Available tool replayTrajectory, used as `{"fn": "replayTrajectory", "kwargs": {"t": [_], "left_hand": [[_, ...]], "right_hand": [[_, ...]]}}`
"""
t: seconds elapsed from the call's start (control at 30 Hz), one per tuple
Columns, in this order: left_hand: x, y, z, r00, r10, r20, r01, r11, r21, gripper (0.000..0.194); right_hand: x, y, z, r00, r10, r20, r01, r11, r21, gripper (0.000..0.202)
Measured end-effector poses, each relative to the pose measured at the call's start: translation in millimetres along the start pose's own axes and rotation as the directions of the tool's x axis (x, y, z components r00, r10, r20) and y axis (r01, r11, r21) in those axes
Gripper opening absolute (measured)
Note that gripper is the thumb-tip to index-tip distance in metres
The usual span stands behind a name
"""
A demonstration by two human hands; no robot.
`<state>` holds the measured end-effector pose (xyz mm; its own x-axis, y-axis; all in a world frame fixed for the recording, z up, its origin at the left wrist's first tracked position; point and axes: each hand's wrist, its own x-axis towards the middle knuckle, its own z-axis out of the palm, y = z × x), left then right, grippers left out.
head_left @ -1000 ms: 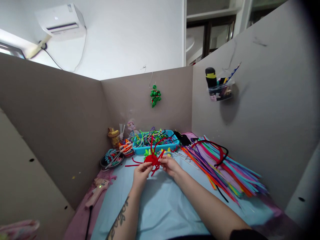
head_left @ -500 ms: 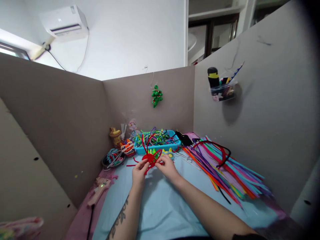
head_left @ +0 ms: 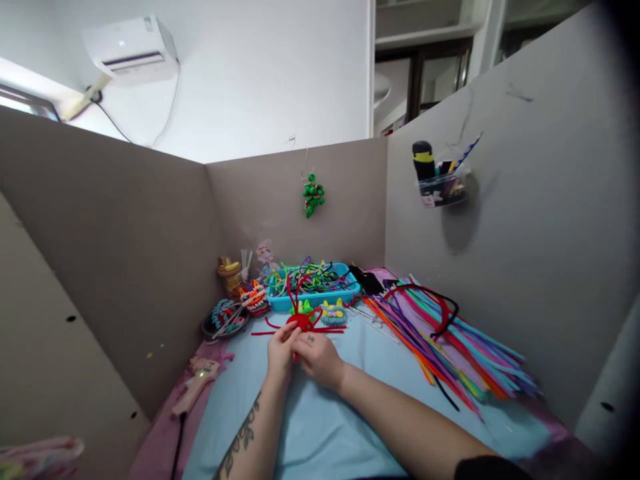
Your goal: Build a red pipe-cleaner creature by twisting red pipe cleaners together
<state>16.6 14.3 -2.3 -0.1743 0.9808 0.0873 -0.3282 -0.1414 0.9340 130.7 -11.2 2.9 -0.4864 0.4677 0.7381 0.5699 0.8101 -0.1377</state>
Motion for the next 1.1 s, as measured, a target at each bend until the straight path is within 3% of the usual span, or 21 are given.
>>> {"fn": "replayTrajectory", "kwargs": {"t": [0.07, 0.13, 0.23, 0.27, 0.37, 0.43, 0.47, 0.5, 0.57, 0.7, 0.9, 1.1], "left_hand": [[1, 0, -1.6, 0.999, 0.032, 0.011, -0.033, 0.999, 0.037, 0.043], [1, 0, -3.8, 0.997, 0.065, 0.034, -0.067, 0.996, 0.067, 0.042], [2, -2, -6.4, 0.997, 0.083, 0.002, -0.083, 0.994, 0.07, 0.042], [2, -2, -6.9, 0.996, 0.083, -0.022, -0.082, 0.994, 0.067, 0.043], [3, -1, -6.8, 0.995, 0.074, -0.073, -0.069, 0.996, 0.064, 0.045], [3, 0, -5.4, 0.993, 0.086, -0.079, -0.081, 0.995, 0.057, 0.045], [2, 1, -4.3, 0.993, 0.093, -0.072, -0.089, 0.994, 0.055, 0.044], [1, 2, -3.1, 0.993, 0.1, -0.063, -0.096, 0.994, 0.053, 0.043], [-1, 3, -0.2, 0.994, 0.094, -0.047, -0.091, 0.994, 0.06, 0.041], [-5, 4, 3.8, 0.997, 0.081, 0.004, -0.081, 0.992, 0.095, 0.037], [-6, 3, 4.4, 0.997, 0.083, -0.009, -0.082, 0.993, 0.088, 0.041], [-7, 2, 6.3, 0.995, 0.095, -0.015, -0.093, 0.991, 0.097, 0.042]], "right_hand": [[-1, -14, -7, 0.98, -0.197, -0.002, 0.197, 0.978, 0.074, 0.02], [-2, -31, -16, 0.921, -0.387, -0.038, 0.389, 0.91, 0.143, 0.02], [-4, -52, -26, 0.833, -0.544, -0.106, 0.552, 0.801, 0.231, 0.014], [-5, -54, -27, 0.824, -0.557, -0.103, 0.563, 0.787, 0.251, 0.013], [-6, -43, -24, 0.897, -0.433, -0.085, 0.437, 0.843, 0.313, 0.016], [-4, -23, -20, 0.973, -0.157, -0.169, 0.208, 0.914, 0.348, 0.023], [-2, -12, -18, 0.973, 0.022, -0.229, 0.066, 0.928, 0.367, 0.024], [0, -1, -16, 0.94, 0.19, -0.283, -0.067, 0.918, 0.392, 0.024], [5, 18, -14, 0.877, 0.367, -0.31, -0.22, 0.88, 0.422, 0.02], [10, 36, -14, 0.879, 0.422, -0.223, -0.315, 0.864, 0.393, 0.013], [7, 35, -9, 0.88, 0.438, -0.187, -0.345, 0.857, 0.384, 0.01], [6, 40, -1, 0.796, 0.567, -0.213, -0.439, 0.783, 0.44, 0.008]]}}
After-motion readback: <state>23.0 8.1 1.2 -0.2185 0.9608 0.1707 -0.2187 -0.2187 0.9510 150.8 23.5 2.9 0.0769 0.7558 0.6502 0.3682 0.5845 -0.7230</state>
